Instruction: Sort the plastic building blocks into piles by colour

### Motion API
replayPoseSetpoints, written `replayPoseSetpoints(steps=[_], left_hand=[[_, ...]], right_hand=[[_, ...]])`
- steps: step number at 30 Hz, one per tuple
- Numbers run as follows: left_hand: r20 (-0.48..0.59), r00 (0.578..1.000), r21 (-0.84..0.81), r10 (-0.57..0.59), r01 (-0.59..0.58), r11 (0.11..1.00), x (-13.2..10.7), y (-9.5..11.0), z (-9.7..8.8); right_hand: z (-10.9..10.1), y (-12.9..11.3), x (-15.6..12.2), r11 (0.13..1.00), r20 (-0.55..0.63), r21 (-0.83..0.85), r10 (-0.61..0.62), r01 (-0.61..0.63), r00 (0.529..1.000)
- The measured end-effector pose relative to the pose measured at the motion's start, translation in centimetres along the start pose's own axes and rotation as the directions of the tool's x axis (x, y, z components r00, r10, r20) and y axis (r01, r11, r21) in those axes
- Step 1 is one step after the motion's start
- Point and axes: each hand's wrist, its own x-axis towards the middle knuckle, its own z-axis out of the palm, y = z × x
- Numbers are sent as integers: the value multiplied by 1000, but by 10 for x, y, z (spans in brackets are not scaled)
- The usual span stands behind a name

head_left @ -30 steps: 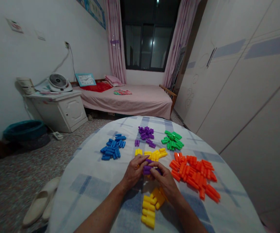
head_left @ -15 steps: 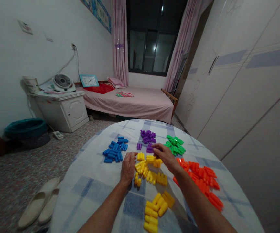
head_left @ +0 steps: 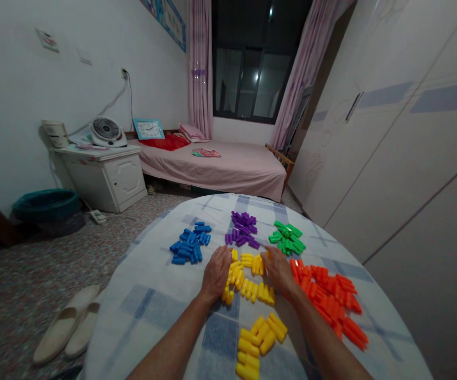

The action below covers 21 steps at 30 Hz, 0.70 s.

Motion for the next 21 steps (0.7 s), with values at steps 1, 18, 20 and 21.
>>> replayPoseSetpoints(steps=[1, 18, 20, 21], left_hand=[[31, 1000, 7, -1, 1, 1000, 0, 1, 0], [107, 988, 9, -107, 107, 994, -1, 10, -5], [102, 990, 12, -95, 94, 996, 0, 9, -4], [102, 991, 18, -90, 88, 996, 0, 9, -4]], right_hand=[[-1, -3, -2, 1000, 28, -27, -13, 14, 1000], [-13, -32, -21, 995, 224, 23, -101, 99, 969], [-10, -38, -28, 990, 264, 80, -132, 115, 955], [-9, -42, -32, 987, 271, 107, -145, 120, 952]])
